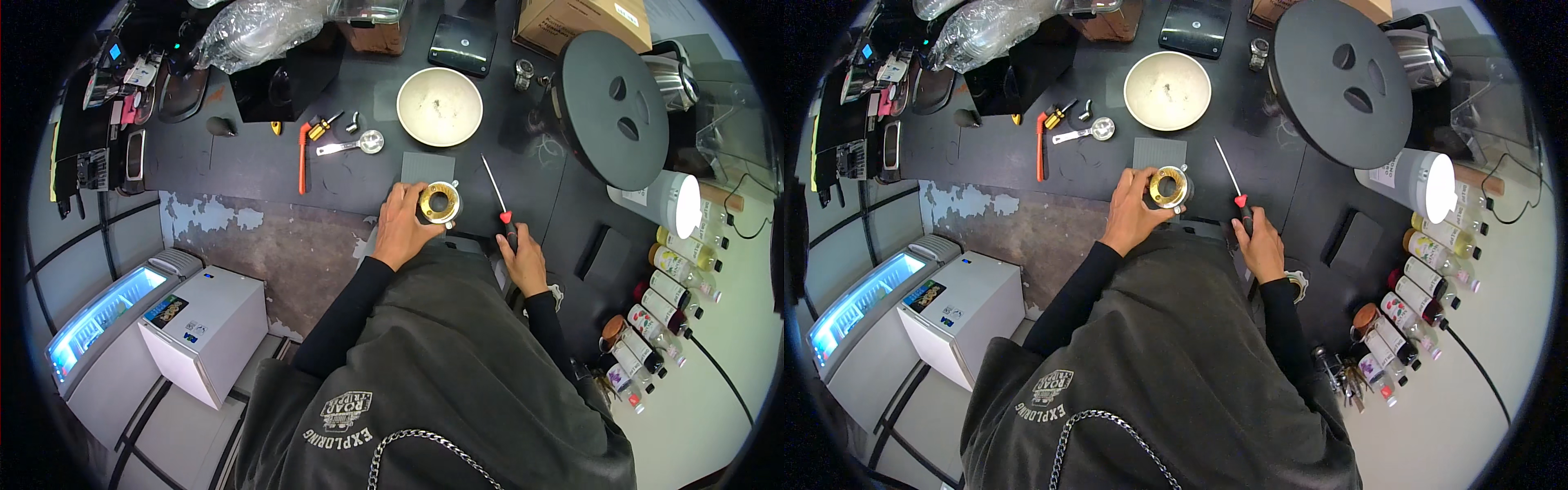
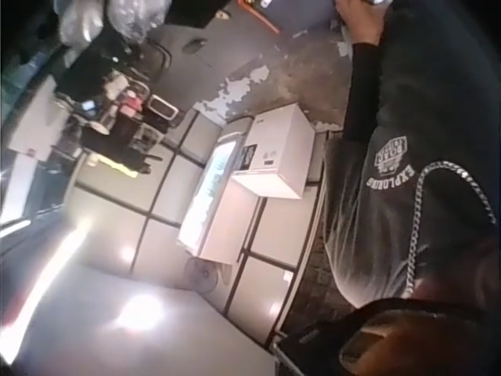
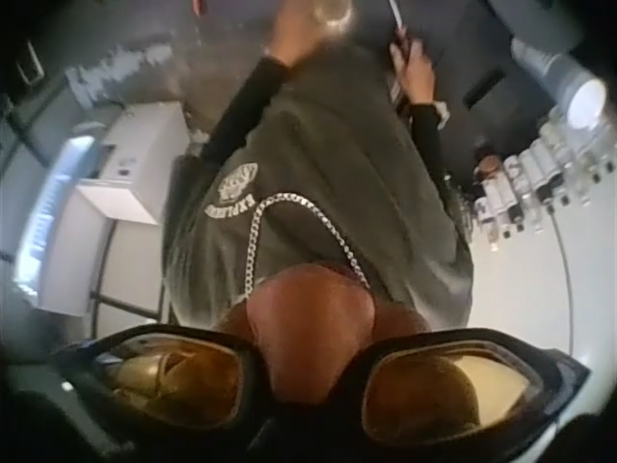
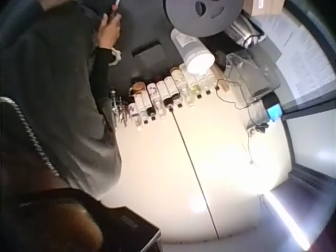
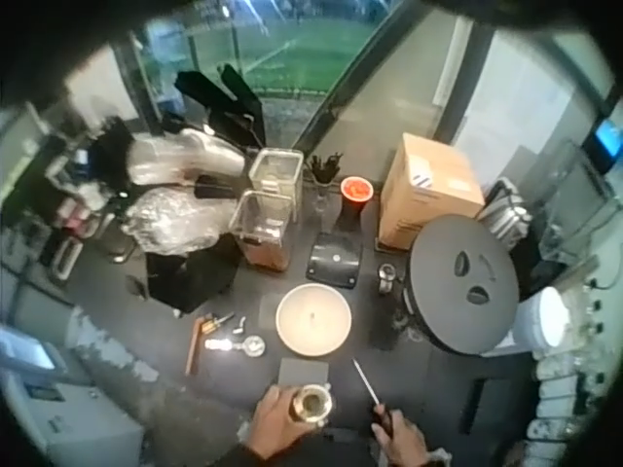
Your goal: Using a screwdriver to work on a coffee grinder burr assembly.
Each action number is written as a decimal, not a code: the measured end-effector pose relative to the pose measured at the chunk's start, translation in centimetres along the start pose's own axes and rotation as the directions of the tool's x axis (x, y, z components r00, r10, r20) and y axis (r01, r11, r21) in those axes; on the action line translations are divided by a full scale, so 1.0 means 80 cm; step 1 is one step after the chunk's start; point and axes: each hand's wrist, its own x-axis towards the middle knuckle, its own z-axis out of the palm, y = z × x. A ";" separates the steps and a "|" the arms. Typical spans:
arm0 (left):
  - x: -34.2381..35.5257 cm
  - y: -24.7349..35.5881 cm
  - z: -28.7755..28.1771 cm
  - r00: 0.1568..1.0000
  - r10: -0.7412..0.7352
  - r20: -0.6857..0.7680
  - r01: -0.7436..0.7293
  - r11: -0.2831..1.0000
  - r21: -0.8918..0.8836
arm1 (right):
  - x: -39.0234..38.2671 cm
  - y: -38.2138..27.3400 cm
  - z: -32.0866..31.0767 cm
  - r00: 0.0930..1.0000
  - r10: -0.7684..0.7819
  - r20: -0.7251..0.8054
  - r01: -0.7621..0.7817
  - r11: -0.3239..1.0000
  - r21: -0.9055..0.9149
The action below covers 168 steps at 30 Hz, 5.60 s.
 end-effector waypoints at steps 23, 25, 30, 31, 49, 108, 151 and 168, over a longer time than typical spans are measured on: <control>0.010 -0.030 0.004 0.974 0.179 -0.141 -0.170 0.983 0.074 | 0.006 0.009 0.007 0.997 0.072 -0.013 -0.070 0.992 0.102; 0.010 -0.034 0.000 0.980 0.169 -0.103 -0.166 0.985 0.044 | 0.005 0.006 0.004 0.997 0.079 0.007 -0.079 0.990 0.114; 0.004 -0.024 -0.022 0.990 0.132 -0.044 -0.136 0.984 -0.112 | 0.020 0.014 0.005 0.957 -0.048 -0.286 0.079 0.992 0.101; 0.002 -0.024 -0.026 0.991 0.125 -0.046 -0.129 0.986 -0.107 | 0.024 0.013 0.003 0.951 -0.065 -0.301 0.100 0.990 0.100; -0.106 0.084 -0.124 0.931 0.357 -0.081 -0.326 0.707 -0.627 | -0.005 -0.135 -0.053 0.971 -0.152 0.186 -0.067 0.572 0.818; -0.097 -0.035 -0.065 0.949 -0.312 -0.052 0.230 0.792 -0.566 | 0.056 -0.173 0.057 0.912 -0.382 -0.150 0.399 0.910 0.109; -0.175 -0.155 -0.165 0.998 -0.067 0.022 0.068 0.820 -0.568 | 0.041 -0.168 0.116 0.908 -0.269 -0.320 0.297 0.954 0.040; -0.125 0.071 -0.161 0.722 0.386 -0.575 -0.357 0.919 0.168 | -0.027 -0.314 -0.064 0.412 -0.886 -0.211 0.911 0.396 0.116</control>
